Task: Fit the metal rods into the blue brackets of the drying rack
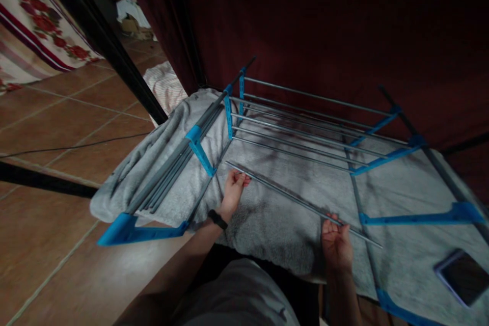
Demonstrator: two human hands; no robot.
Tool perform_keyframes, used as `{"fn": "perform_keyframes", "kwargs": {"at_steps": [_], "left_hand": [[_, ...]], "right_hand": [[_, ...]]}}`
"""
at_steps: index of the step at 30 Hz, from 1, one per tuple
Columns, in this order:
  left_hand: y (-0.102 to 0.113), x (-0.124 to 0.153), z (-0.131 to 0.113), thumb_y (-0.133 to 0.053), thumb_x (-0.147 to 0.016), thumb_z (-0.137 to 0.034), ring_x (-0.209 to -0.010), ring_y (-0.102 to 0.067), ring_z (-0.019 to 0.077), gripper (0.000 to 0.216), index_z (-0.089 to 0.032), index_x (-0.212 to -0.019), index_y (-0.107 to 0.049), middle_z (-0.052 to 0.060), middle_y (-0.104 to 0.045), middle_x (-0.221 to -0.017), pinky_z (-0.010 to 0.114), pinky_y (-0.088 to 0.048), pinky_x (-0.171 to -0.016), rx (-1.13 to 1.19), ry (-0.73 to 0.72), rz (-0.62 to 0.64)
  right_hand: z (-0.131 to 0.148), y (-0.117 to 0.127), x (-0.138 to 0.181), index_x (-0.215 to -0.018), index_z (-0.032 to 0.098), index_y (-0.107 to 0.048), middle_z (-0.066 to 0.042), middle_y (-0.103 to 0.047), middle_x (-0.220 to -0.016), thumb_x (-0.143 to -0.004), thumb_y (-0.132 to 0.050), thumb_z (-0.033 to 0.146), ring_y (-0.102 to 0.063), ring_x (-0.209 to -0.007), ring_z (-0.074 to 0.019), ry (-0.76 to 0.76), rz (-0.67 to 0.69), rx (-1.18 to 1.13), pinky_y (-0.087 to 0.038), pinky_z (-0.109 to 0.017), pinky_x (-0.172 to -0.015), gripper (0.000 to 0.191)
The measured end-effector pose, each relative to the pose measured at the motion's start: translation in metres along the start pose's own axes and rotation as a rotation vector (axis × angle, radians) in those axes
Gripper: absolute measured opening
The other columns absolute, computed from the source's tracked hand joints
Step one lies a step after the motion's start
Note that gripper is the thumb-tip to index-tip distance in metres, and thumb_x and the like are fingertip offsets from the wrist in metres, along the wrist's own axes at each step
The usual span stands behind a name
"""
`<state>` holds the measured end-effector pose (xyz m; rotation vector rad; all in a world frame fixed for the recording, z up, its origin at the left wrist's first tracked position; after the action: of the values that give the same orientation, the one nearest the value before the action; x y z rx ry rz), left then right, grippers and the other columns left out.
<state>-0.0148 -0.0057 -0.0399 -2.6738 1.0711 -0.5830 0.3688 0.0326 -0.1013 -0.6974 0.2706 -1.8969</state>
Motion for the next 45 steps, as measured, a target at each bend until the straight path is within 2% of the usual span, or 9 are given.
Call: {"fn": "perform_keyframes", "kwargs": {"at_steps": [5,9,15,18,20,25,29,32,45], "left_hand": [[-0.005,0.016,0.007,-0.092,-0.086,-0.019,-0.084,-0.066,0.0243,0.021,-0.026,-0.081,-0.074,0.002,-0.068,-0.077,0.032,-0.051,-0.087,-0.086,-0.016,0.070],[-0.005,0.030,0.005,-0.090,-0.082,-0.013,-0.103,-0.068,0.0325,0.021,-0.029,-0.078,-0.077,0.007,-0.069,-0.084,0.038,-0.050,-0.105,-0.256,-0.164,0.193],[-0.010,0.034,-0.003,-0.075,-0.086,-0.010,-0.144,-0.058,0.0427,0.031,-0.029,-0.108,-0.084,0.015,-0.077,-0.125,0.059,-0.022,-0.138,-0.530,-0.398,0.446],[-0.012,0.027,-0.006,-0.067,-0.088,-0.008,-0.149,-0.056,0.0398,0.035,-0.031,-0.110,-0.082,0.013,-0.077,-0.124,0.060,-0.013,-0.141,-0.589,-0.442,0.527],[-0.012,0.020,-0.006,-0.064,-0.091,-0.009,-0.140,-0.062,0.0377,0.032,-0.031,-0.106,-0.082,0.012,-0.077,-0.116,0.060,-0.016,-0.140,-0.629,-0.473,0.562],[-0.007,0.011,0.004,-0.061,-0.098,-0.010,-0.116,-0.069,0.0327,0.026,-0.029,-0.101,-0.079,0.012,-0.077,-0.110,0.052,-0.043,-0.124,-0.927,-0.627,0.600],[-0.004,0.013,0.010,-0.054,-0.106,-0.009,-0.119,-0.068,0.0286,0.030,-0.023,-0.121,-0.076,0.012,-0.076,-0.127,0.046,-0.051,-0.111,-1.454,-0.847,0.641],[-0.004,0.015,0.011,-0.055,-0.108,-0.009,-0.121,-0.068,0.0261,0.032,-0.023,-0.129,-0.074,0.011,-0.075,-0.132,0.042,-0.052,-0.108,-1.676,-0.958,0.635],[-0.004,0.015,0.014,-0.056,-0.109,-0.010,-0.122,-0.068,0.0258,0.030,-0.021,-0.130,-0.074,0.011,-0.076,-0.133,0.041,-0.053,-0.107,-1.719,-1.006,0.617]], "right_hand": [[-0.001,0.003,-0.002,-0.104,0.023,-0.077,-0.007,-0.081,-0.121,-0.096,-0.085,0.050,-0.074,-0.131,-0.0200,-0.008,-0.006,0.001,-0.058,-0.039,-0.123,0.029],[0.000,0.002,-0.001,-0.104,0.024,-0.078,-0.004,-0.081,-0.116,-0.098,-0.085,0.050,-0.075,-0.126,-0.0158,-0.038,-0.004,0.009,-0.059,-0.034,-0.121,0.027],[0.001,0.001,-0.001,-0.103,0.025,-0.078,-0.003,-0.082,-0.113,-0.095,-0.089,0.050,-0.076,-0.126,-0.0169,-0.028,-0.002,0.025,-0.061,-0.037,-0.119,0.028],[0.002,0.000,-0.001,-0.101,0.025,-0.077,-0.003,-0.082,-0.111,-0.095,-0.088,0.051,-0.077,-0.126,-0.0181,-0.029,-0.013,0.034,-0.060,-0.040,-0.121,0.029],[0.001,0.000,-0.001,-0.100,0.025,-0.076,-0.002,-0.081,-0.111,-0.094,-0.089,0.052,-0.076,-0.126,-0.0179,-0.031,-0.014,0.035,-0.059,-0.040,-0.122,0.030],[-0.001,-0.001,0.000,-0.103,0.025,-0.074,-0.004,-0.080,-0.117,-0.093,-0.089,0.053,-0.075,-0.130,-0.0202,-0.005,0.002,0.065,-0.057,-0.044,-0.125,0.033],[-0.004,-0.003,0.002,-0.105,0.024,-0.073,-0.005,-0.079,-0.117,-0.093,-0.088,0.056,-0.075,-0.128,-0.0219,0.021,0.023,0.101,-0.057,-0.048,-0.126,0.037],[-0.004,-0.004,0.001,-0.102,0.024,-0.072,-0.004,-0.079,-0.113,-0.094,-0.086,0.054,-0.076,-0.124,-0.0209,0.008,0.008,0.095,-0.058,-0.047,-0.125,0.034],[-0.004,-0.004,0.001,-0.102,0.025,-0.072,-0.003,-0.079,-0.111,-0.094,-0.087,0.050,-0.078,-0.118,-0.0192,0.017,0.023,0.094,-0.058,-0.045,-0.124,0.030]]}}
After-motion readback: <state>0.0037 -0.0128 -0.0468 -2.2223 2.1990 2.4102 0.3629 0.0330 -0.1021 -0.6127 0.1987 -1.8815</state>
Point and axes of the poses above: each hand's wrist, its own x-axis away from the middle knuckle, its own y-axis out of the back of the hand, z = x × y, the point moved 1 cm from there along -x, towards the middle knuckle
